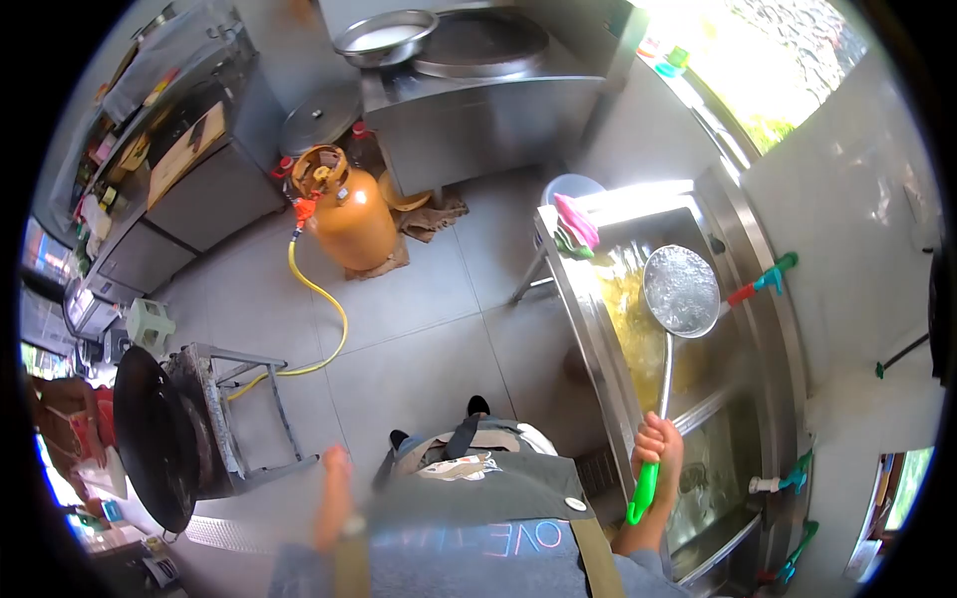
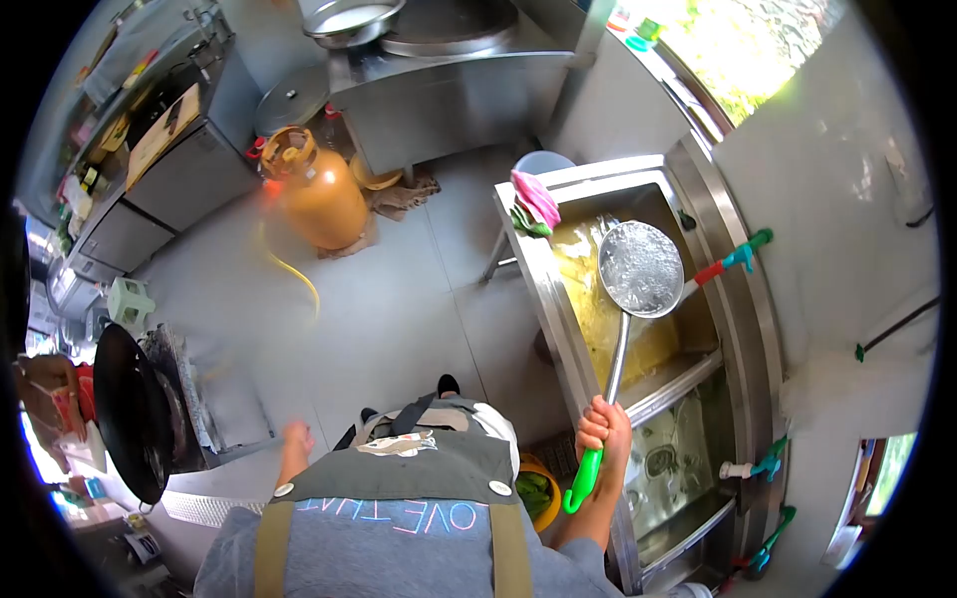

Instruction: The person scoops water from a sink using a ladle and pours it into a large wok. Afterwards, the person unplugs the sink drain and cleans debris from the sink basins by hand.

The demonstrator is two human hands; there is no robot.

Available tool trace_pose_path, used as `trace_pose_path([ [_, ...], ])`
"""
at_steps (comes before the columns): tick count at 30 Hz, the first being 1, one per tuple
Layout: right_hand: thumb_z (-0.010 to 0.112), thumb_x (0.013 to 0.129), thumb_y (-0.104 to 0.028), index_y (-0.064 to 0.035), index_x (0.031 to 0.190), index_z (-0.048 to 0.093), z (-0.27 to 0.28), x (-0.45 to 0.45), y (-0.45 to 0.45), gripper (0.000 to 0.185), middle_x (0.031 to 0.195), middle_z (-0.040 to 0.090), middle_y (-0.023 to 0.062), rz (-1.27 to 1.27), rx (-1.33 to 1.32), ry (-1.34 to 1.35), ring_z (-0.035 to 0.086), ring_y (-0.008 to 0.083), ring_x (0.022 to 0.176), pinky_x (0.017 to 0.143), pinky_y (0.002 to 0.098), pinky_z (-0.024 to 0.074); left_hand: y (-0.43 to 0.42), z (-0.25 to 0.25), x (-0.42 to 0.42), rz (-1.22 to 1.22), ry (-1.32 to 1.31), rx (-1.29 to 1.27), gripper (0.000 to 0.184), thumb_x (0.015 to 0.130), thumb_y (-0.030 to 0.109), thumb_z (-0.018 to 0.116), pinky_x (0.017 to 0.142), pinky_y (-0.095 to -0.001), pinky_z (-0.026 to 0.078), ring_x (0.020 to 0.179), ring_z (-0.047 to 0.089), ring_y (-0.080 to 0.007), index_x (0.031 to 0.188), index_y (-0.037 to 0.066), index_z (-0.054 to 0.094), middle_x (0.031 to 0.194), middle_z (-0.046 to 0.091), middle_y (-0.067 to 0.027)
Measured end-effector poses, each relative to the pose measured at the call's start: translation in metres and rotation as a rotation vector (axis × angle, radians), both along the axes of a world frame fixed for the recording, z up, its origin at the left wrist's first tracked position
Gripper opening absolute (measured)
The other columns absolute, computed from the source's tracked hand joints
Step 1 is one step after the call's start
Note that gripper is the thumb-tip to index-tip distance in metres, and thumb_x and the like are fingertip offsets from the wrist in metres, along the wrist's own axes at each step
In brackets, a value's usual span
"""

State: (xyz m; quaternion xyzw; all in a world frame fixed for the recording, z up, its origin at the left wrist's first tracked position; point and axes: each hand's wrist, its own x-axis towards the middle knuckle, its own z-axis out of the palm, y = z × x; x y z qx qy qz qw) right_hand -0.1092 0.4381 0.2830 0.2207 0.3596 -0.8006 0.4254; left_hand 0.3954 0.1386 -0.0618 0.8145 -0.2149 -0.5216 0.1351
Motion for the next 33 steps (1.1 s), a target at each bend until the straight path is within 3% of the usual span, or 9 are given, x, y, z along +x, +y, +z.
trace_pose_path([
  [3,0.04,0.084,-0.005,-0.0106,0.068,0.036,0.022,0.015,-0.024,0.018,0.05,0.025,-0.0074,0.153,0.053,0.127,0.024,0.0009,0.036,0.027,0.0152,0.0203,0.009,-0.06,0.036,-0.26,-0.075,-0.018,0.013,0.073,0.009,0.048,0.071,-0.043,0.039,0.074,0.043,-0.0191,0.086,0.01,0.05,0.078,0.046,-0.0069],
  [5,0.038,0.087,-0.009,-0.0139,0.063,0.032,0.033,0.025,-0.042,0.025,0.05,0.024,-0.0087,0.277,0.03,0.156,0.022,0.0,0.035,0.027,0.015,0.0184,0.017,-0.06,0.044,0.117,0.12,0.024,0.02,0.072,0.007,0.048,0.073,-0.0451,0.039,0.08,0.045,-0.0217,0.092,0.008,0.05,0.086,0.048,-0.0085],
  [9,0.03,0.09,-0.018,-0.013,0.068,0.032,0.036,0.035,-0.072,0.022,0.054,0.027,-0.0065,0.527,-0.299,-0.153,0.024,0.0028,0.039,0.033,0.0182,0.02,0.048,-0.018,0.045,0.058,-0.001,-0.049,0.023,0.076,0.014,0.048,0.084,-0.0437,0.038,0.093,0.047,-0.0224,0.098,0.006,0.049,0.098,0.05,-0.0104],
  [10,0.031,0.089,-0.018,-0.0128,0.068,0.032,0.037,0.042,-0.085,0.022,0.056,0.029,-0.0057,0.59,-0.348,-0.201,0.026,0.0032,0.039,0.033,0.0178,0.024,0.06,-0.052,0.043,0.084,-0.541,-0.315,0.015,0.072,0.013,0.048,0.067,-0.0419,0.04,0.073,0.05,-0.0233,0.081,0.002,0.053,0.079,0.053,-0.0121],
  [12,0.038,0.087,-0.02,-0.0127,0.068,0.036,0.049,0.06,-0.122,0.021,0.051,0.03,-0.0056,0.701,-0.158,-0.254,0.027,0.0042,0.037,0.031,0.018,0.0249,0.079,-0.065,0.055,0.145,-0.864,-0.399,0.017,0.07,0.014,0.048,0.051,-0.0394,0.042,0.056,0.053,-0.0247,0.068,-0.001,0.057,0.063,0.057,-0.0149],
  [15,0.044,0.085,-0.023,-0.0113,0.069,0.041,0.092,0.128,-0.182,0.021,0.05,0.034,-0.0034,0.875,0.297,0.125,0.031,0.0059,0.037,0.033,0.018,0.0254,0.108,0.002,0.099,0.284,-0.352,-0.236,0.02,0.073,0.015,0.047,0.055,-0.0374,0.044,0.061,0.054,-0.0255,0.08,0.0,0.058,0.072,0.059,-0.0174],
  [20,0.033,0.087,-0.016,-0.0124,0.066,0.029,0.065,0.194,-0.262,0.022,0.052,0.027,-0.0052,1.09,-0.187,-0.293,0.027,0.0036,0.036,0.03,0.0189,0.029,0.149,0.046,0.154,0.486,-0.094,-0.028,0.043,0.084,0.028,0.045,0.086,-0.0416,0.038,0.103,0.048,-0.0294,0.12,0.006,0.043,0.114,0.05,-0.0174],
  [22,0.035,0.087,-0.015,-0.0119,0.065,0.03,0.071,0.238,-0.294,0.022,0.052,0.027,-0.0047,1.19,-0.202,-0.287,0.027,0.0033,0.035,0.029,0.0183,0.0272,0.17,0.041,0.175,0.301,-0.252,0.163,0.034,0.082,0.02,0.044,0.08,-0.0401,0.042,0.099,0.05,-0.0292,0.112,0.004,0.05,0.111,0.052,-0.0179],
  [33,0.045,0.083,-0.01,-0.0134,0.059,0.031,0.099,0.49,-0.438,0.028,0.049,0.025,-0.0064,1.878,-0.077,0.154,0.022,0.0012,0.035,0.027,0.0159,0.0174,0.257,-0.116,0.238,0.807,-0.2,-0.015,0.016,0.073,0.009,0.05,0.061,-0.0433,0.045,0.078,0.053,-0.0249,0.086,0.004,0.057,0.08,0.057,-0.0116],
])
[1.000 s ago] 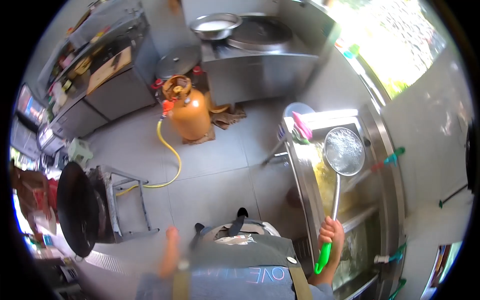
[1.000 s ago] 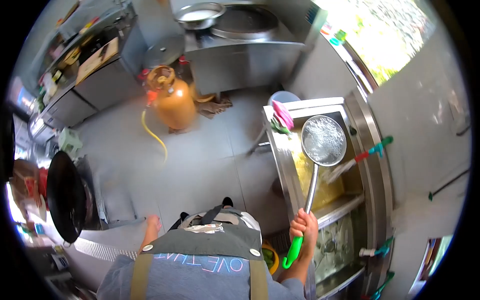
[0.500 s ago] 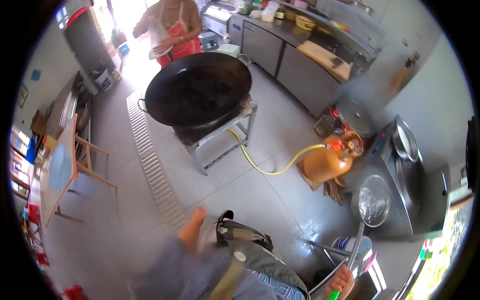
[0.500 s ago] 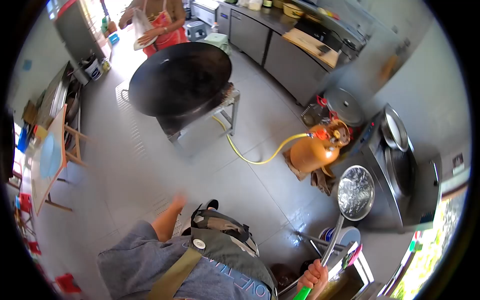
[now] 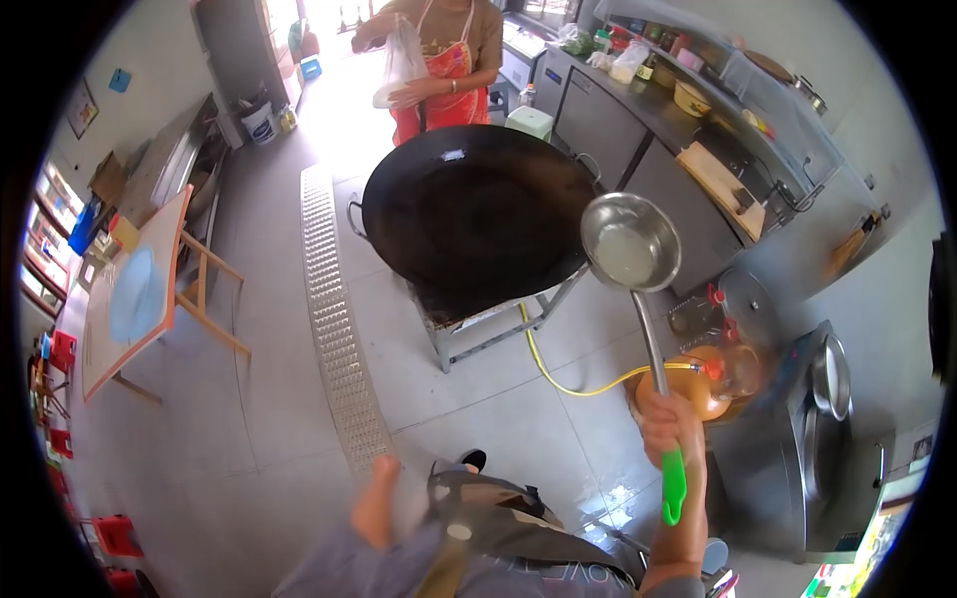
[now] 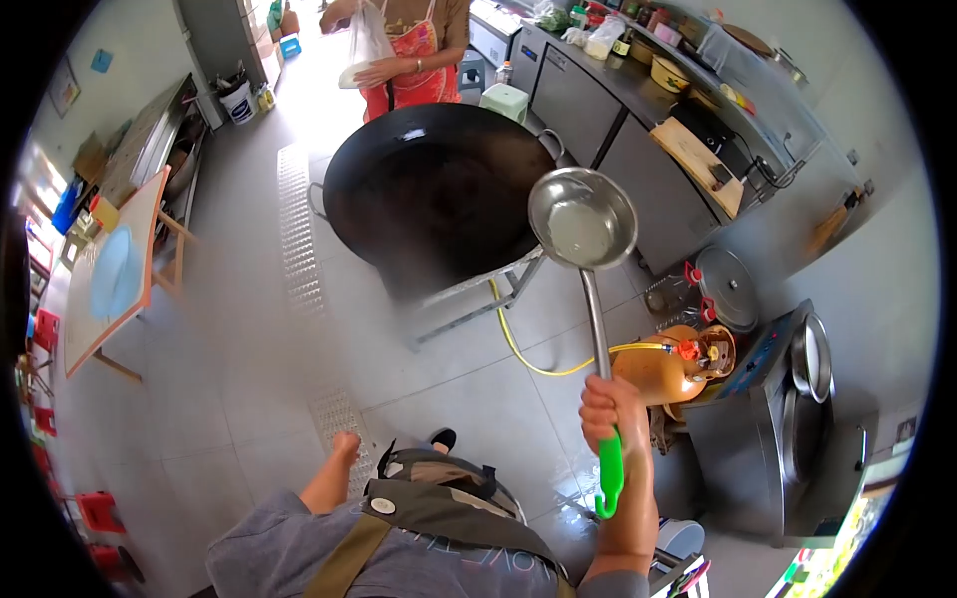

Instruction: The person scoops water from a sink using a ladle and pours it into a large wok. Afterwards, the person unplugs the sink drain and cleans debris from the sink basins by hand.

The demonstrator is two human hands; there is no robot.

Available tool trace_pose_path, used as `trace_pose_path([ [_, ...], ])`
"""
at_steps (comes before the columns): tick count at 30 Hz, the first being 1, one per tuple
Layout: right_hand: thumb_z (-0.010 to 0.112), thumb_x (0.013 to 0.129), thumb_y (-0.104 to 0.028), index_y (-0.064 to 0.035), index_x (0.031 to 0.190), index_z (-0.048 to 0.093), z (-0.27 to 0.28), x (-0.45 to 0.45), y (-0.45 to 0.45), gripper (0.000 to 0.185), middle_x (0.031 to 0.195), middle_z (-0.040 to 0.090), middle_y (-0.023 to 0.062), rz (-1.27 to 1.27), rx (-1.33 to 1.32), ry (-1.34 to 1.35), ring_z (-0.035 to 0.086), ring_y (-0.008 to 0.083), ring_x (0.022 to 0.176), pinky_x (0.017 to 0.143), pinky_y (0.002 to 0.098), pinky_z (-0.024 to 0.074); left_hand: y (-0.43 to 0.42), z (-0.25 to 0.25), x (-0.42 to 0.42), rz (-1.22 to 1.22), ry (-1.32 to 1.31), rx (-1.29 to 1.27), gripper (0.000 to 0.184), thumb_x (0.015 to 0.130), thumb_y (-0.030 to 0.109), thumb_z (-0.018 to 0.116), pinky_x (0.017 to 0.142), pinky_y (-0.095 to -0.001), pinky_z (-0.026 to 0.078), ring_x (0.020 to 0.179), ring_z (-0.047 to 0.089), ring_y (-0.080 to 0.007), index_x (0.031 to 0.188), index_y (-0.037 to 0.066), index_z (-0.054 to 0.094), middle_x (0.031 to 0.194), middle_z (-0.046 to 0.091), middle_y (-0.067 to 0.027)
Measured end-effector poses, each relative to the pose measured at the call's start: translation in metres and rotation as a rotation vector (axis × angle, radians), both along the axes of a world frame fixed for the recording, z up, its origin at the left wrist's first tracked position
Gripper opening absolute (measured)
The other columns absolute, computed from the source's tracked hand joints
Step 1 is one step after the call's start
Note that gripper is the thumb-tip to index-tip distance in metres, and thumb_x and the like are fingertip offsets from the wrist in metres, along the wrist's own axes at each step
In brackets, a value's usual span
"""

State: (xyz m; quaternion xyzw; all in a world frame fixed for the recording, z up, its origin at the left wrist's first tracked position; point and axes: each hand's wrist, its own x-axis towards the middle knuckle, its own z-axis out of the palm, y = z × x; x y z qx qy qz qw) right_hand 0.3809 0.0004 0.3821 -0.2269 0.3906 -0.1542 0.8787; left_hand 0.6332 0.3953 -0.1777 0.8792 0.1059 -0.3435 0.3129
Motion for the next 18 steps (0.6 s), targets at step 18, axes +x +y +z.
trace_pose_path([
  [18,0.051,0.08,-0.015,-0.0024,0.073,0.037,-0.082,0.164,-0.072,0.02,0.053,0.042,0.0048,0.186,-0.856,0.474,0.041,0.0113,0.038,0.032,0.0279,0.0343,0.051,-0.001,-0.013,0.057,0.29,-0.022,0.013,0.066,0.009,0.055,0.069,-0.0425,0.045,0.071,0.049,-0.0199,0.079,0.007,0.053,0.074,0.051,-0.006],
])
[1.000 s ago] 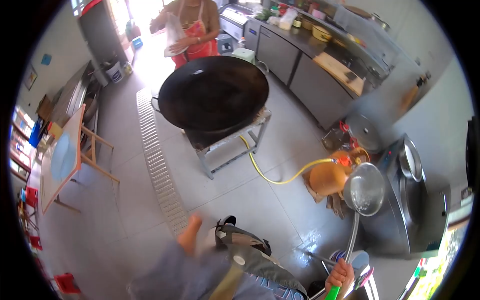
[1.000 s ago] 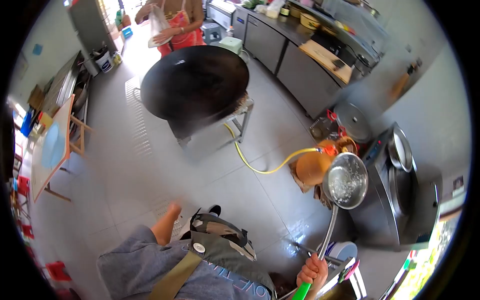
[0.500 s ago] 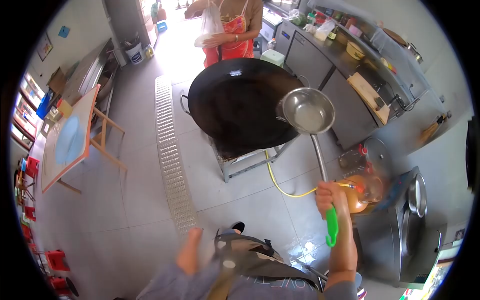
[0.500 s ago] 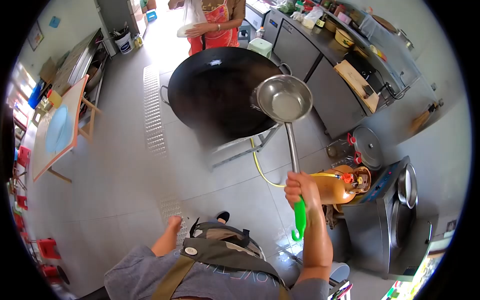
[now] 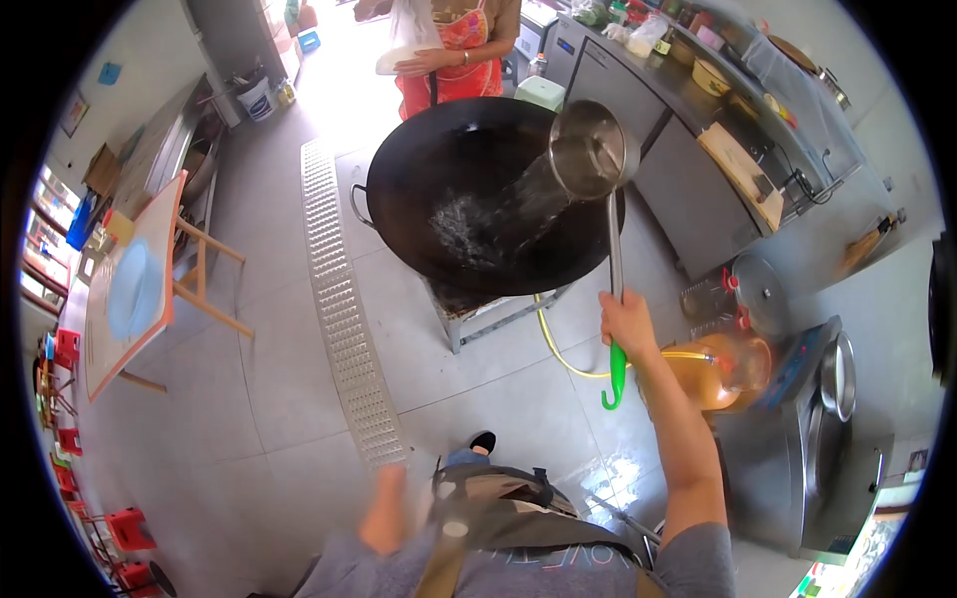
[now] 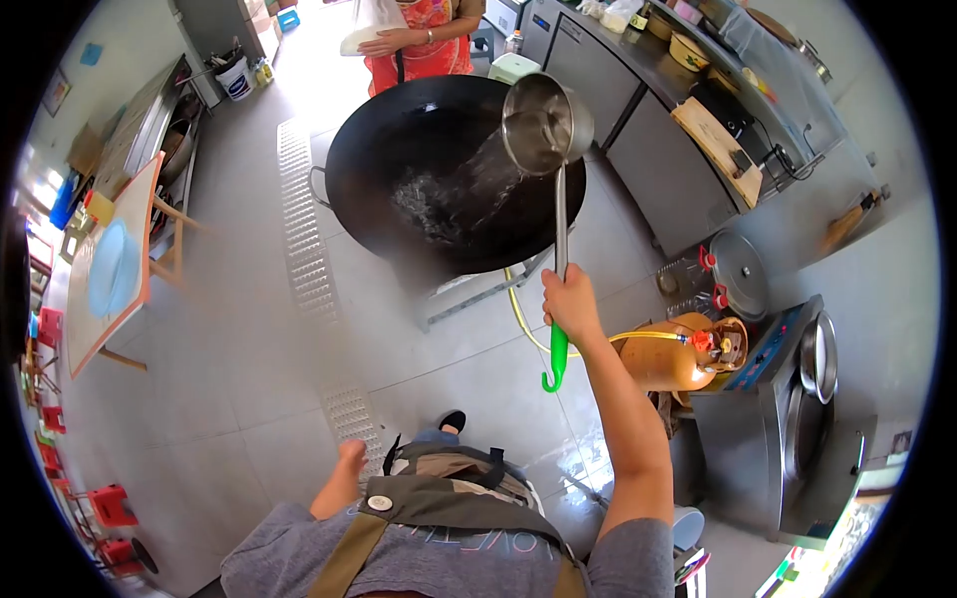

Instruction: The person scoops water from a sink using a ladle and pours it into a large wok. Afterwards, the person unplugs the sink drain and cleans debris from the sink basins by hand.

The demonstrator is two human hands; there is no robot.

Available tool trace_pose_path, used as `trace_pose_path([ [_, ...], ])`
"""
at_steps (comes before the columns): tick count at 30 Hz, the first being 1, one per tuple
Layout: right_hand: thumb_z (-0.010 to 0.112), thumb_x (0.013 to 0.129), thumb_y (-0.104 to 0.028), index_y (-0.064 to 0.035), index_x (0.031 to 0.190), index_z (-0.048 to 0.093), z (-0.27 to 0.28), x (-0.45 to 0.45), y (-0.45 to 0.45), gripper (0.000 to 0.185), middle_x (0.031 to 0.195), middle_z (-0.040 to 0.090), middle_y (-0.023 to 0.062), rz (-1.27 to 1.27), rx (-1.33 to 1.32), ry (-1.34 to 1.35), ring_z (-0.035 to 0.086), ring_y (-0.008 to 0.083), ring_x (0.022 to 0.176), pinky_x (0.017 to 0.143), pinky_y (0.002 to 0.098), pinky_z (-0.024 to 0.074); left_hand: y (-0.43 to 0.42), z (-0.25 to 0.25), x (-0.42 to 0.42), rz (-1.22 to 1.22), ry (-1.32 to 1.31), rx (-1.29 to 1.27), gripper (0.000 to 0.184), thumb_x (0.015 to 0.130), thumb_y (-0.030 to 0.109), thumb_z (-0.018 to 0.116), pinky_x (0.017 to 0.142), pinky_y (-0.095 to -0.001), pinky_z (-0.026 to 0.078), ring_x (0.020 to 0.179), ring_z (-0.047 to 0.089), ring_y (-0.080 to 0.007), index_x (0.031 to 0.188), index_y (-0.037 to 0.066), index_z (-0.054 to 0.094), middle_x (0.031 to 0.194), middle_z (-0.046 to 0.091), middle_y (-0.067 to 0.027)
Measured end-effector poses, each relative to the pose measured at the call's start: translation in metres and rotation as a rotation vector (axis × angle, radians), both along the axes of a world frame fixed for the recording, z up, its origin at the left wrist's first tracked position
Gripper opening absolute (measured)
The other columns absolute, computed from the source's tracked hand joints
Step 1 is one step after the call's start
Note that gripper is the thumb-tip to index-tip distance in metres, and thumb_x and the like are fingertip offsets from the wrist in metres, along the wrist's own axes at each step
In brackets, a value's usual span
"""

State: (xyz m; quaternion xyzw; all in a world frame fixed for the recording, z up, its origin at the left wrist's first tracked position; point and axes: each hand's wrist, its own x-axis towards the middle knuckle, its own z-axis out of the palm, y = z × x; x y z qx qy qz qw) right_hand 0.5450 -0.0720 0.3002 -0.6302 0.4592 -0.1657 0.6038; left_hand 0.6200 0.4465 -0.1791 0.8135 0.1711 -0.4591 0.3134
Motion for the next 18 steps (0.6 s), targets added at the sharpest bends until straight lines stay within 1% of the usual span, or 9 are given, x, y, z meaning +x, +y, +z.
trace_pose_path([
  [2,0.051,0.08,-0.016,-0.0014,0.073,0.037,0.002,0.0,-0.004,0.021,0.051,0.046,0.0112,0.017,-0.265,0.127,0.047,0.021,0.039,0.035,0.034,0.0377,-0.026,0.033,0.0,0.238,0.03,-0.065,0.014,0.066,0.006,0.053,0.071,-0.0458,0.044,0.072,0.049,-0.0215,0.08,0.006,0.053,0.075,0.051,-0.0074],
  [4,0.05,0.08,-0.016,-0.0008,0.073,0.037,-0.001,-0.006,-0.01,0.022,0.051,0.049,0.017,0.028,-0.596,0.213,0.05,0.0308,0.041,0.038,0.0397,0.0398,-0.046,0.056,0.004,0.184,0.025,-0.092,0.016,0.067,0.003,0.051,0.072,-0.0491,0.043,0.072,0.049,-0.0232,0.083,0.006,0.053,0.074,0.05,-0.0089],
  [6,0.05,0.081,-0.017,-0.0005,0.074,0.036,-0.009,-0.014,-0.02,0.022,0.052,0.05,0.0222,0.035,-1.002,0.248,0.051,0.0405,0.046,0.041,0.0449,0.0406,-0.066,0.079,0.006,0.195,0.034,-0.097,0.017,0.068,0.003,0.051,0.073,-0.0485,0.043,0.072,0.049,-0.0229,0.084,0.006,0.054,0.075,0.051,-0.0089],
  [10,0.05,0.082,-0.018,-0.0014,0.076,0.036,0.006,-0.031,-0.02,0.022,0.054,0.05,0.0233,-0.021,-1.083,0.276,0.049,0.0444,0.052,0.045,0.0483,0.039,-0.079,0.084,0.014,0.224,0.017,-0.177,0.019,0.068,0.003,0.052,0.074,-0.0477,0.043,0.076,0.051,-0.0247,0.086,0.005,0.055,0.078,0.052,-0.0097],
  [12,0.05,0.082,-0.018,-0.0015,0.077,0.036,0.008,-0.04,-0.018,0.022,0.053,0.05,0.0224,-0.057,-1.148,0.312,0.05,0.0436,0.052,0.045,0.0484,0.039,-0.089,0.09,0.018,0.162,0.001,-0.094,0.019,0.068,0.004,0.053,0.072,-0.0467,0.044,0.079,0.052,-0.0257,0.087,0.005,0.056,0.079,0.053,-0.0097],
  [15,0.053,0.081,-0.02,-0.0019,0.073,0.038,-0.003,-0.069,-0.004,0.025,0.053,0.05,0.0223,-0.1,-0.927,0.34,0.049,0.0439,0.053,0.045,0.0472,0.0391,-0.092,0.095,0.019,0.131,-0.039,-0.046,0.019,0.069,0.007,0.054,0.069,-0.0443,0.045,0.083,0.053,-0.0266,0.088,0.006,0.057,0.08,0.055,-0.0098],
  [16,0.054,0.081,-0.022,-0.0016,0.071,0.039,-0.013,-0.081,0.0,0.027,0.051,0.05,0.0196,-0.091,-0.898,0.306,0.049,0.0395,0.048,0.042,0.0437,0.0392,-0.092,0.087,0.02,0.138,-0.055,-0.045,0.019,0.069,0.008,0.055,0.069,-0.0434,0.045,0.085,0.054,-0.0267,0.088,0.006,0.057,0.081,0.056,-0.0098],
  [17,0.055,0.081,-0.023,-0.0013,0.069,0.04,-0.024,-0.094,0.007,0.029,0.049,0.049,0.017,-0.072,-0.872,0.267,0.05,0.035,0.043,0.04,0.0403,0.0392,-0.089,0.079,0.025,-0.196,-0.099,0.009,0.02,0.069,0.01,0.056,0.069,-0.042,0.046,0.084,0.054,-0.0258,0.088,0.006,0.057,0.081,0.056,-0.0091],
  [18,0.056,0.081,-0.024,-0.0007,0.068,0.042,-0.025,-0.104,0.02,0.03,0.047,0.048,0.0134,-0.12,-0.646,0.25,0.049,0.0275,0.04,0.038,0.0361,0.0379,-0.078,0.061,0.033,-0.524,-0.14,0.065,0.02,0.069,0.012,0.057,0.069,-0.0405,0.046,0.084,0.054,-0.0249,0.088,0.007,0.058,0.082,0.057,-0.0083],
])
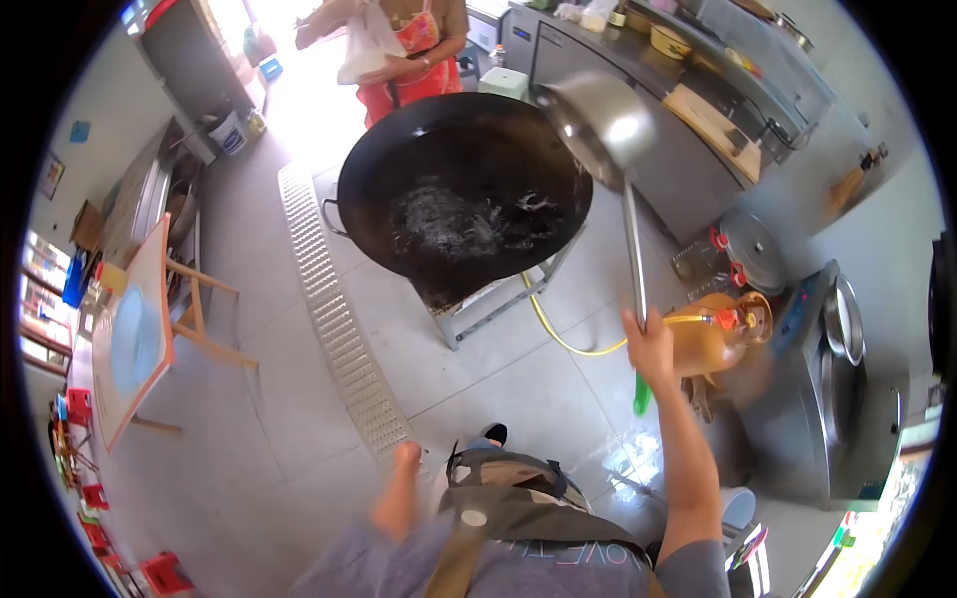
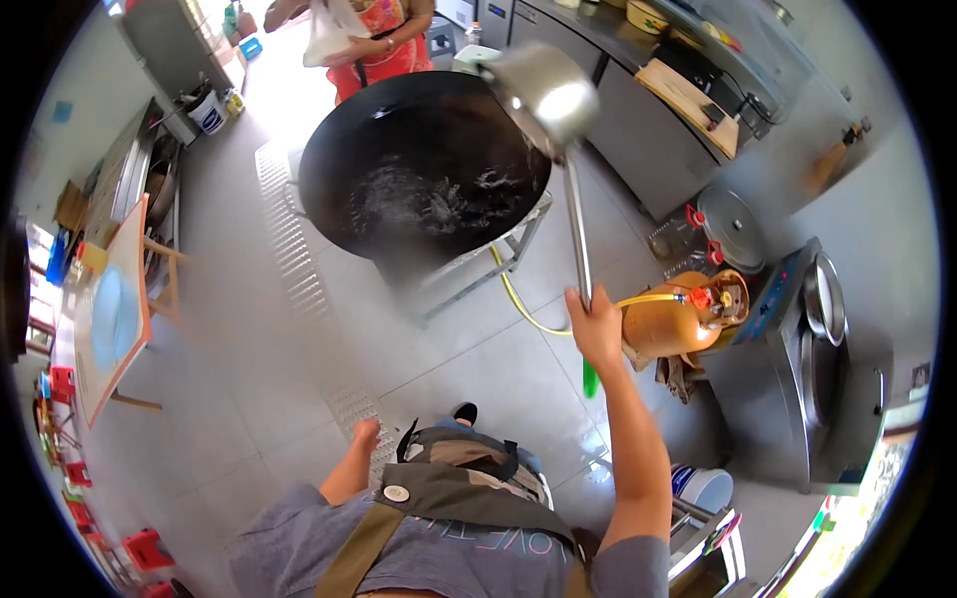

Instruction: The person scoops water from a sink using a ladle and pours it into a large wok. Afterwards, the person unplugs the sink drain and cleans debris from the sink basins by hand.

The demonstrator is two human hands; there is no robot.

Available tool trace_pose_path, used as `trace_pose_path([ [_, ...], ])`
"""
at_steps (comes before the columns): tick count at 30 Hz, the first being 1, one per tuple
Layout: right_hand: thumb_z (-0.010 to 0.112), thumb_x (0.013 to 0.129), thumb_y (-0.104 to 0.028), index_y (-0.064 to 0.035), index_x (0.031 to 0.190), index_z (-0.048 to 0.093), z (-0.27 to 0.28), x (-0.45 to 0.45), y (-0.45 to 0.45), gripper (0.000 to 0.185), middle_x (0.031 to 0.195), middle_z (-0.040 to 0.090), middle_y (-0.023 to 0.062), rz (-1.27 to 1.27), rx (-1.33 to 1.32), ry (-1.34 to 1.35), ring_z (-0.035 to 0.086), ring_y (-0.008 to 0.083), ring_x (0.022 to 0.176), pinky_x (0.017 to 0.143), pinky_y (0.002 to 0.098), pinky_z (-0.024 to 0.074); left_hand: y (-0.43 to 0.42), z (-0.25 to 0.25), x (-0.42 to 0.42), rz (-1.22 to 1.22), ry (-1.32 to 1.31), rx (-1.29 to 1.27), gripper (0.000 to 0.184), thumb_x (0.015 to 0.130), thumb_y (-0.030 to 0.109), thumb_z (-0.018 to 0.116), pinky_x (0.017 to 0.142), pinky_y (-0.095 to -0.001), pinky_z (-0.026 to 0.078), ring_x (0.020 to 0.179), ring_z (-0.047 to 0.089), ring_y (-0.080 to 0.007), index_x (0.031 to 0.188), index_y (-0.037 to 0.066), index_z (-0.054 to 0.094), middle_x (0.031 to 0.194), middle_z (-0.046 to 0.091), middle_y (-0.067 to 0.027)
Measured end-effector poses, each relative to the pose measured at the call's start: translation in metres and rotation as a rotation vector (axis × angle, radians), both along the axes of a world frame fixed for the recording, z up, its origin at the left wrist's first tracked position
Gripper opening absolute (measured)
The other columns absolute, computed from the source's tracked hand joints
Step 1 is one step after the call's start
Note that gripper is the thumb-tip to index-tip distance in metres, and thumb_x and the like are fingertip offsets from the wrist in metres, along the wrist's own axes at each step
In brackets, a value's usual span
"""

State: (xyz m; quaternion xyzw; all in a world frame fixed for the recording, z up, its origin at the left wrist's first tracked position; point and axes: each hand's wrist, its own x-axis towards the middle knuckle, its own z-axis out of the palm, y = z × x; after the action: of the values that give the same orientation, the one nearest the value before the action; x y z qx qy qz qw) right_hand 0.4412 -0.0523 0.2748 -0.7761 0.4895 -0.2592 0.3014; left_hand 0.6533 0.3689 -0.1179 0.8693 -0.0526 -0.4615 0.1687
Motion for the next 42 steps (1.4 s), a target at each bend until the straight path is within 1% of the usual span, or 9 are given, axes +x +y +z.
trace_pose_path([
  [2,0.056,0.081,-0.025,-0.0004,0.07,0.046,0.001,-0.02,0.029,0.029,0.045,0.044,0.0038,-0.053,0.294,-0.116,0.043,0.0093,0.036,0.033,0.0261,0.0336,-0.003,0.002,0.0,-0.051,0.041,-0.016,0.021,0.07,0.016,0.059,0.071,-0.0374,0.046,0.084,0.055,-0.0227,0.09,0.008,0.058,0.085,0.058,-0.0068],
  [4,0.054,0.083,-0.026,-0.0025,0.071,0.047,-0.019,-0.043,0.049,0.027,0.044,0.044,0.0015,0.095,0.001,-0.124,0.04,0.0083,0.034,0.032,0.0243,0.032,-0.047,0.058,-0.012,0.498,0.217,-0.206,0.023,0.072,0.022,0.061,0.073,-0.0341,0.046,0.086,0.055,-0.0202,0.092,0.01,0.058,0.09,0.059,-0.0051],
  [10,0.053,0.084,-0.029,-0.0048,0.073,0.047,-0.052,-0.039,0.109,0.027,0.05,0.045,-0.0015,0.576,0.562,0.161,0.043,0.0061,0.041,0.036,0.0232,0.0338,-0.155,0.265,-0.059,0.018,0.583,-0.936,0.044,0.087,0.04,0.043,0.084,-0.0303,0.04,0.1,0.05,-0.015,0.114,0.005,0.048,0.108,0.053,-0.0062],
  [13,0.051,0.085,-0.028,-0.0046,0.074,0.048,-0.05,-0.008,0.151,0.026,0.051,0.046,-0.001,0.686,0.835,0.114,0.043,0.0065,0.041,0.036,0.0229,0.0346,-0.156,0.295,-0.086,0.227,0.8,-1.209,0.044,0.089,0.038,0.04,0.085,-0.0292,0.039,0.103,0.048,-0.0146,0.116,0.005,0.046,0.111,0.051,-0.0084],
  [18,0.05,0.086,-0.027,-0.0045,0.077,0.05,-0.054,-0.024,0.175,0.024,0.051,0.046,-0.0008,0.777,0.9,0.066,0.043,0.0069,0.04,0.038,0.0223,0.0354,-0.122,0.304,-0.101,0.056,0.623,-1.013,0.038,0.089,0.027,0.043,0.089,-0.0307,0.037,0.103,0.046,-0.0167,0.119,0.003,0.043,0.11,0.049,-0.0076],
  [25,0.055,0.083,-0.031,-0.0048,0.084,0.054,-0.021,-0.133,0.178,0.026,0.048,0.045,-0.0016,0.39,0.884,-0.253,0.044,0.0049,0.042,0.038,0.0225,0.0347,-0.153,0.296,-0.134,-0.318,0.57,-0.992,0.031,0.088,0.017,0.046,0.084,-0.0274,0.04,0.097,0.051,-0.0145,0.116,0.003,0.046,0.104,0.055,-0.0057],
  [33,0.045,0.089,-0.018,-0.0072,0.079,0.043,-0.001,-0.258,0.225,0.015,0.051,0.045,0.0003,-0.521,0.319,-0.905,0.041,0.0075,0.039,0.036,0.0216,0.0333,-0.208,0.255,-0.133,-0.496,0.573,-0.598,0.032,0.085,0.024,0.051,0.078,-0.0304,0.043,0.094,0.054,-0.0184,0.11,0.004,0.05,0.102,0.056,-0.0088],
  [36,0.045,0.089,-0.021,-0.0105,0.073,0.039,0.017,-0.296,0.268,0.021,0.048,0.032,-0.0037,-0.89,0.452,-1.21,0.031,0.0062,0.035,0.032,0.0213,0.0249,-0.223,0.24,-0.13,-0.532,0.583,-0.474,0.029,0.086,0.023,0.05,0.076,-0.0302,0.043,0.095,0.054,-0.0174,0.108,0.004,0.052,0.104,0.056,-0.0091],
  [42,0.039,0.091,-0.028,-0.0079,0.07,0.039,-0.015,-0.336,0.309,0.029,0.043,0.031,-0.0007,-0.665,0.49,-1.062,0.033,0.0094,0.03,0.025,0.0241,0.0253,-0.261,0.292,-0.215,-0.855,0.782,-0.604,0.034,0.087,0.022,0.045,0.089,-0.0322,0.038,0.107,0.047,-0.0193,0.115,0.003,0.049,0.112,0.053,-0.0094],
])
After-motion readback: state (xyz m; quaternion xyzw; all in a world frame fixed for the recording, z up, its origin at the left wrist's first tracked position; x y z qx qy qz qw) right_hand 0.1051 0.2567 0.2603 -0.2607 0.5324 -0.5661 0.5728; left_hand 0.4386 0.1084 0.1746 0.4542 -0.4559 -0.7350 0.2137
